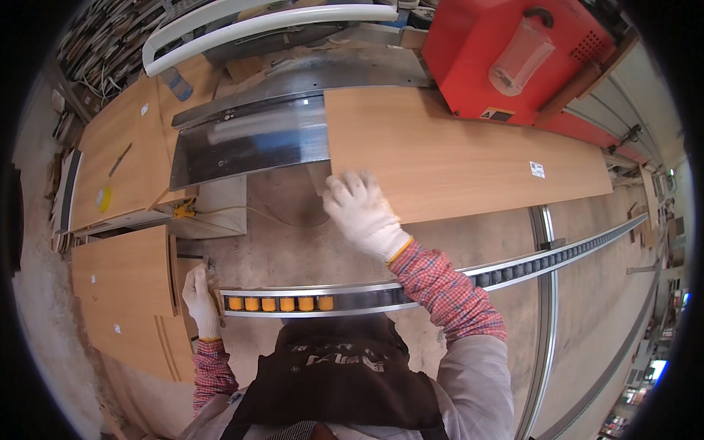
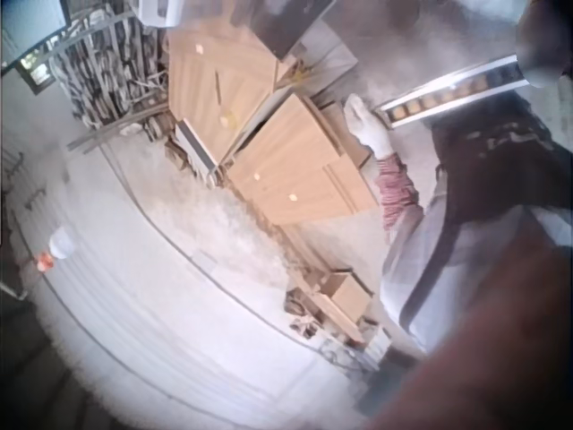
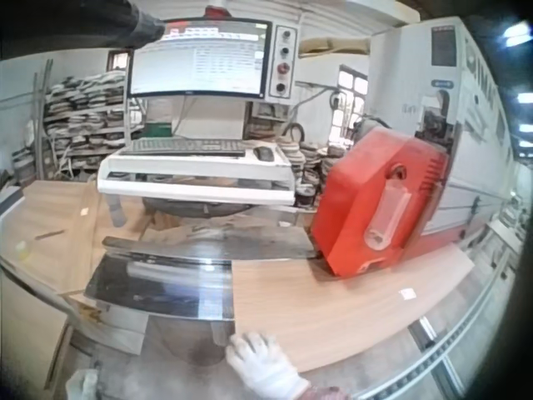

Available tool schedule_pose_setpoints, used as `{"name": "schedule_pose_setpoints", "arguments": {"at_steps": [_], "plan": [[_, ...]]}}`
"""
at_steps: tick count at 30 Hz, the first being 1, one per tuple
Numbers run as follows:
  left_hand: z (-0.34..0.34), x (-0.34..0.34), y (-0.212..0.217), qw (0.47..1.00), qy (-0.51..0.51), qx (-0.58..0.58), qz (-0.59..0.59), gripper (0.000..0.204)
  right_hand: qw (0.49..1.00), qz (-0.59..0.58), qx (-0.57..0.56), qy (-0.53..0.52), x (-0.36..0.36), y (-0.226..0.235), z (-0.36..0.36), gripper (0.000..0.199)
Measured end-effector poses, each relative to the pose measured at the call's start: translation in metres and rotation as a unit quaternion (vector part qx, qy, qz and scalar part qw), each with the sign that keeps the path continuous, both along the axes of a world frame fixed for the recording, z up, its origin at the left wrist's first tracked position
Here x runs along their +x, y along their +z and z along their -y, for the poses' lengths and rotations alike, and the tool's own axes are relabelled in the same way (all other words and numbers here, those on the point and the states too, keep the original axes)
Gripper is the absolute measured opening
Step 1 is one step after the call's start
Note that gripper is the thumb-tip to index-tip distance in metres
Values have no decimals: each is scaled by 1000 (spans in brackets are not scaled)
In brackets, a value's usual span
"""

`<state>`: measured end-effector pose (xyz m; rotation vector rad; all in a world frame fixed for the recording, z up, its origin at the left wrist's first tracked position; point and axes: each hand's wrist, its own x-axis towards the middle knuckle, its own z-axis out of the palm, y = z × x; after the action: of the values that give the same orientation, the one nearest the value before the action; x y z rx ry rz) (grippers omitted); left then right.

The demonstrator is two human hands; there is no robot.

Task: The person repeatedly picks up large rectangular wooden panels from a stack and feeds them one at a time into a red industrial machine. They wear gloves and handle each panel with both hands, placing it onto the machine's roller conveyor before retrieving the next panel.

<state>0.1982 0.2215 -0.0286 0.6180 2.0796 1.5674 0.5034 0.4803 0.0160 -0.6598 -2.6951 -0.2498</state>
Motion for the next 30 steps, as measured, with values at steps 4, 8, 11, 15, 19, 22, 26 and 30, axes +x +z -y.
{"name": "schedule_pose_setpoints", "arguments": {"at_steps": [4, 8, 11, 15, 19, 22, 26, 30], "plan": [[3, 7, 10, 998, 52, -44, -12, 33, 999, 12, -51, 5, 31, 21, -9, 47], [-18, 2, 2, 981, 62, -35, -182, 33, 996, 41, -21, -80, 97, -8, -22, 60], [-24, -1, 5, 977, 39, -71, -198, 35, 992, 85, -11, -90, 127, 1, -40, 59], [-5, 5, 15, 997, 69, -20, -7, 34, 977, 154, -15, -145, 121, 20, -34, 62], [15, -13, -13, 991, 72, 32, -107, 39, 958, -9, -257, -123, 55, 48, 39, 65], [78, -69, -49, 968, 207, 3, -140, 41, 821, -157, -541, 94, -79, 66, 164, 46], [200, -155, -79, 955, 261, -85, -116, 44, 706, -52, -697, 113, -232, -64, 277, 48], [265, -224, -71, 943, 326, -41, 52, 37, 541, -102, -827, -109, -371, -189, 295, 47]]}}
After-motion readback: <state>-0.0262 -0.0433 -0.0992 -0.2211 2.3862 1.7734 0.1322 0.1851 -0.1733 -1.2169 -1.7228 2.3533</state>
